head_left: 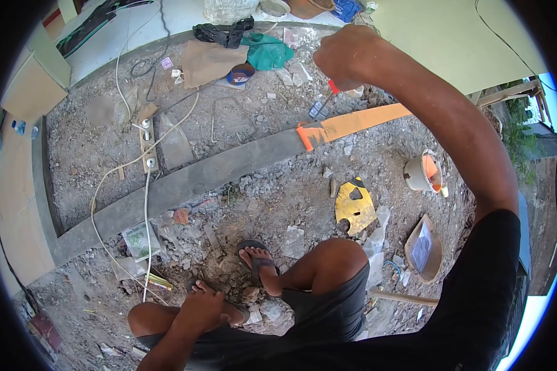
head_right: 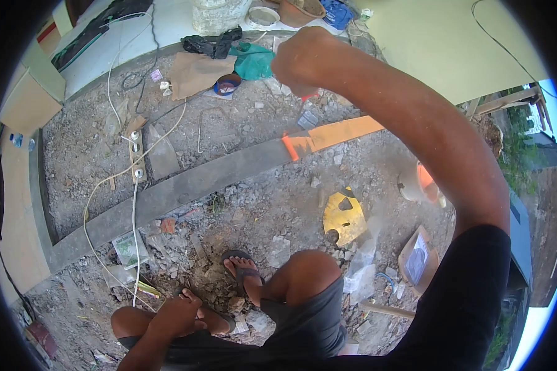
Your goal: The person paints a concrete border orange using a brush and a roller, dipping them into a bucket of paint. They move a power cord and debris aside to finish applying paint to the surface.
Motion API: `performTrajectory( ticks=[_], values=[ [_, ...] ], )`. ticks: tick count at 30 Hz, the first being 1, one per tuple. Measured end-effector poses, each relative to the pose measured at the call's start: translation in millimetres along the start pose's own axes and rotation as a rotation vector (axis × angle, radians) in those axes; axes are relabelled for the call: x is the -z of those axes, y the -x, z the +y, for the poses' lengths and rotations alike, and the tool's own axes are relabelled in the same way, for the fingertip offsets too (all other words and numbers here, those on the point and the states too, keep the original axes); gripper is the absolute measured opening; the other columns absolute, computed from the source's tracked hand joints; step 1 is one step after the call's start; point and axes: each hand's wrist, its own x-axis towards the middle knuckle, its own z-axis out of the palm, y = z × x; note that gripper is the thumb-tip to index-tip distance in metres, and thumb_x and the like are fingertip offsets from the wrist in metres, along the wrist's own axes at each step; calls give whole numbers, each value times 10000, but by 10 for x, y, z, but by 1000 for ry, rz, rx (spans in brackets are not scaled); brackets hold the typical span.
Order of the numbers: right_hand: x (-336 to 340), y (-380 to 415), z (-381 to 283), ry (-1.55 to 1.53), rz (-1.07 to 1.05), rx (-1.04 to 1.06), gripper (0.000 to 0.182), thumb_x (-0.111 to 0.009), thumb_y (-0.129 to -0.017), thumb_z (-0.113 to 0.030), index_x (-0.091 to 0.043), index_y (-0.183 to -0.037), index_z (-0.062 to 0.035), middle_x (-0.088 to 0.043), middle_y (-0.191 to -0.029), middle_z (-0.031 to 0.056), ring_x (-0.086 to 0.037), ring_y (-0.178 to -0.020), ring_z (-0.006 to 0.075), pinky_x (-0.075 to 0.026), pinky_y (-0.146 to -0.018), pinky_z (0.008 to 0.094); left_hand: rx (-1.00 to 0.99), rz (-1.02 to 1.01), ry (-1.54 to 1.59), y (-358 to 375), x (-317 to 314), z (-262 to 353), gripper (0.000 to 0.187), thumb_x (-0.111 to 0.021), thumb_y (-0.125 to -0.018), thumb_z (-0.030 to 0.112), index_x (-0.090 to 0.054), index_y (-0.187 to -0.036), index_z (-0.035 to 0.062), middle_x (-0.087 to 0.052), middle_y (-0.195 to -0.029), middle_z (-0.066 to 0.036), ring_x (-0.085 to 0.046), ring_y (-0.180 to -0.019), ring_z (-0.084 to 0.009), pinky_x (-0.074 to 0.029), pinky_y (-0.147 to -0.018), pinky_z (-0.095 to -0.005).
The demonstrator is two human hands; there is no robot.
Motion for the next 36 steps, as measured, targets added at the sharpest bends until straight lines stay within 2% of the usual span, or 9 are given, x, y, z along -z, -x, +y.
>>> performTrajectory(
  ticks=[3,9,14,17,24,28,30,33,36],
  values=[
    [-6,206,458,-133,73,107,186,-675,-779,-113,-752,-936,-49,-726,-1004,164,-720,-929,331,-581,-762,434,95,-274,160,-183,198,257,508,-774,-779,390,-626,-1147,73,-703,-958,-196,-678,-926,-393,-528,-815,-485],
    [-1279,1655,1639,-827,56,-135,144,-625,-777,-123,-718,-835,-29,-722,-912,188,-714,-890,358,-569,-755,452,112,12,268,-195,468,901,491,-768,-758,337,-644,-1103,11,-683,-1012,-258,-654,-984,-444,-513,-859,-522],
    [-2832,3379,1060,-1577,-527,-213,367,-627,-866,-306,-647,-1107,-30,-704,-1037,229,-669,-1021,396,-518,-885,480,283,28,18,9,1413,2099,514,-768,-755,313,-660,-1176,38,-613,-1223,-201,-528,-1193,-417,-374,-1057,-523],
    [-2851,4442,757,-2222,-844,-443,353,-598,-945,-334,-542,-1090,-16,-646,-769,105,-657,-587,184,-529,-503,339,150,386,107,-8,2131,2537,526,-768,-764,305,-652,-1204,41,-605,-1224,-193,-511,-1212,-393,-349,-1084,-497],
    [-3294,5235,684,-2678,-562,-1170,278,-590,-928,-178,-522,-1119,12,-577,-759,68,-571,-530,160,-484,-467,329,422,-16,675,-269,2380,2923,568,-642,-922,416,-600,-1279,-23,-636,-1221,-216,-608,-1120,-315,-460,-978,-393],
    [-3905,5024,1602,-2569,-302,-1309,327,-577,-912,-135,-517,-1197,14,-563,-750,70,-578,-526,163,-479,-460,337,583,-176,965,-620,2540,3403,533,-510,-992,417,-590,-1298,-13,-664,-1180,-196,-613,-1132,-293,-461,-985,-382],
    [-4413,4797,1951,-2438,-321,-1346,325,-584,-911,-142,-518,-1187,17,-582,-756,88,-584,-512,178,-481,-469,357,455,-220,692,-1248,2396,3273,498,-503,-994,404,-603,-1296,21,-678,-1161,-194,-636,-1096,-281,-482,-954,-377],
    [-5472,4341,1842,-2171,-355,-1318,400,-567,-843,-190,-553,-1208,-28,-681,-882,241,-699,-753,369,-540,-695,479,71,-383,-86,-1845,2508,3042,472,-551,-963,394,-618,-1279,50,-696,-1121,-189,-677,-987,-276,-520,-853,-398],
    [-6130,3951,2122,-2167,-403,-1302,307,-577,-825,-215,-652,-1030,2,-701,-878,244,-703,-858,393,-539,-759,477,578,-125,649,-2321,3049,3646,481,-600,-939,406,-599,-1271,57,-691,-1094,-125,-655,-958,-243,-504,-811,-397]
  ],
)
